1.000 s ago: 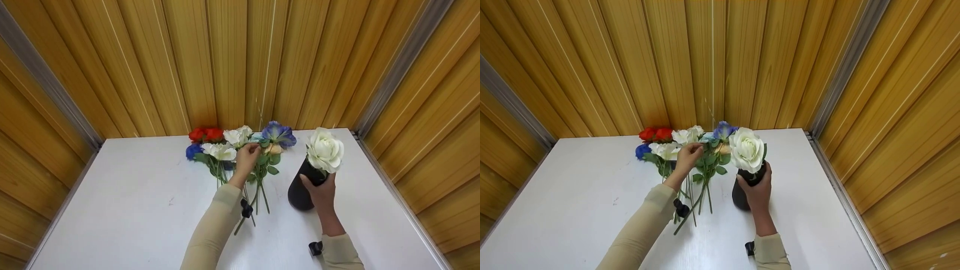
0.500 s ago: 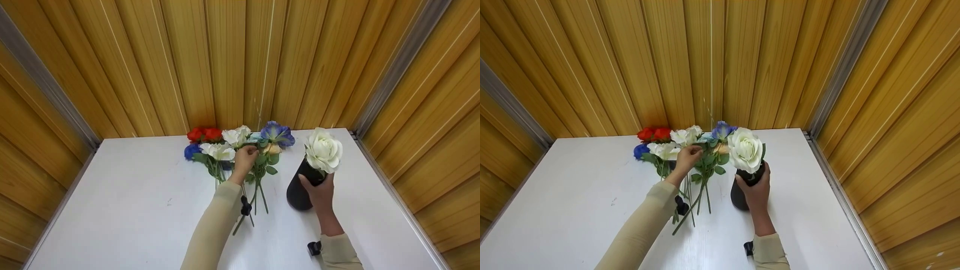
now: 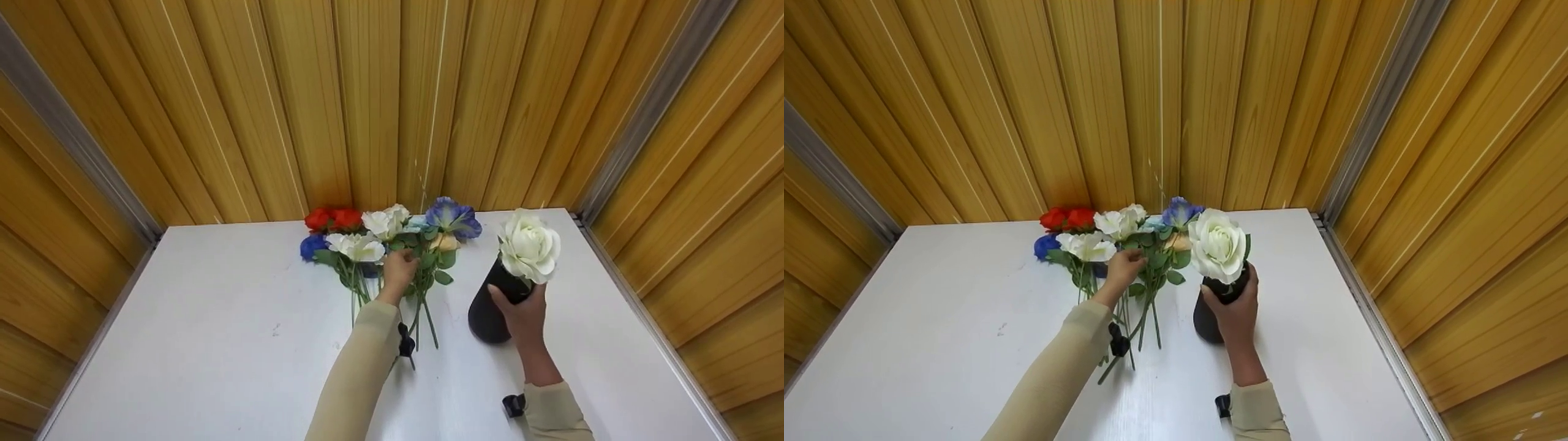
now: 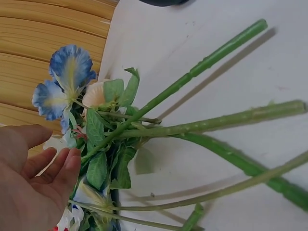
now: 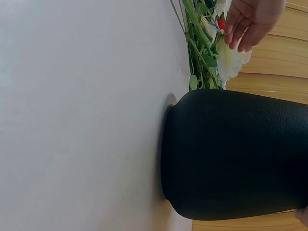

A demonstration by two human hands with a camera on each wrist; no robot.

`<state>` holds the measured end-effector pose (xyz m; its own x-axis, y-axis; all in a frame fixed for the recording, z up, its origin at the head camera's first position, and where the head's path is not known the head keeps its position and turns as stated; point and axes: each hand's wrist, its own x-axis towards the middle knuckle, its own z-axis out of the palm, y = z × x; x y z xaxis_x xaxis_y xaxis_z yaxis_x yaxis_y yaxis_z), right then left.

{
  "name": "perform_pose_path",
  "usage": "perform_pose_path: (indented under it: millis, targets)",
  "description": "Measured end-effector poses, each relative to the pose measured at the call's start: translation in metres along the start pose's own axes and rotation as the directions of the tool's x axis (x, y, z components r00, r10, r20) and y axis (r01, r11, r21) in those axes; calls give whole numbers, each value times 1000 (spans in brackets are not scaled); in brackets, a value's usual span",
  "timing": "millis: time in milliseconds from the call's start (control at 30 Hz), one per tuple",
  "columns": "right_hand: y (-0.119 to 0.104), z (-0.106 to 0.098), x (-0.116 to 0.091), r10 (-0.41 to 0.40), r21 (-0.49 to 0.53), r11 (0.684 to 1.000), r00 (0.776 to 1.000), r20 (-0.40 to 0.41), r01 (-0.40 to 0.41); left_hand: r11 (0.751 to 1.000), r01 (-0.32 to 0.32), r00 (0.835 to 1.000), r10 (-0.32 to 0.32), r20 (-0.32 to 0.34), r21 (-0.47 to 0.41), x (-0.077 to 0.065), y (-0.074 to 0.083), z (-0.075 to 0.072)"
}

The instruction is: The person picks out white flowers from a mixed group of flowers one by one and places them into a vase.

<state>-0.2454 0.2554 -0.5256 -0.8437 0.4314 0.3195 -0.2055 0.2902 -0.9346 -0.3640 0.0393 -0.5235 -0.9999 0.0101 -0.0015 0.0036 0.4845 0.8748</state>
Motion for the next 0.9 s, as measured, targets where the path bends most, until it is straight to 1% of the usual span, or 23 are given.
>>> perform_pose_path:
  millis: [100,233,433,467,667,733,900]
  targets:
    - [0,0,1,10,9,1000,1000,3,-10,1000,14,1000,-14,14,-3,1,-5,0]
    - [-1,0,0,22,15,1000,1000,11,-22,998,63,998,-63,12,-6,3,-12,2]
    - [-1,0,0,17,24,1000,1000,8,-17,990,116,993,-114,32,-74,5,-21,10]
    - [-1,0,0,10,27,1000,1000,9,-10,989,116,993,-113,36,-87,5,-23,11]
    - [1,2,0,-3,18,1000,1000,18,2,989,64,998,-62,16,-131,3,-32,16]
    - [0,2,0,1,8,1000,1000,11,-1,988,67,998,-67,9,-136,2,-32,17]
    - [-1,0,0,0,0,1000,1000,-3,0,993,76,997,-77,-7,-90,2,-30,21]
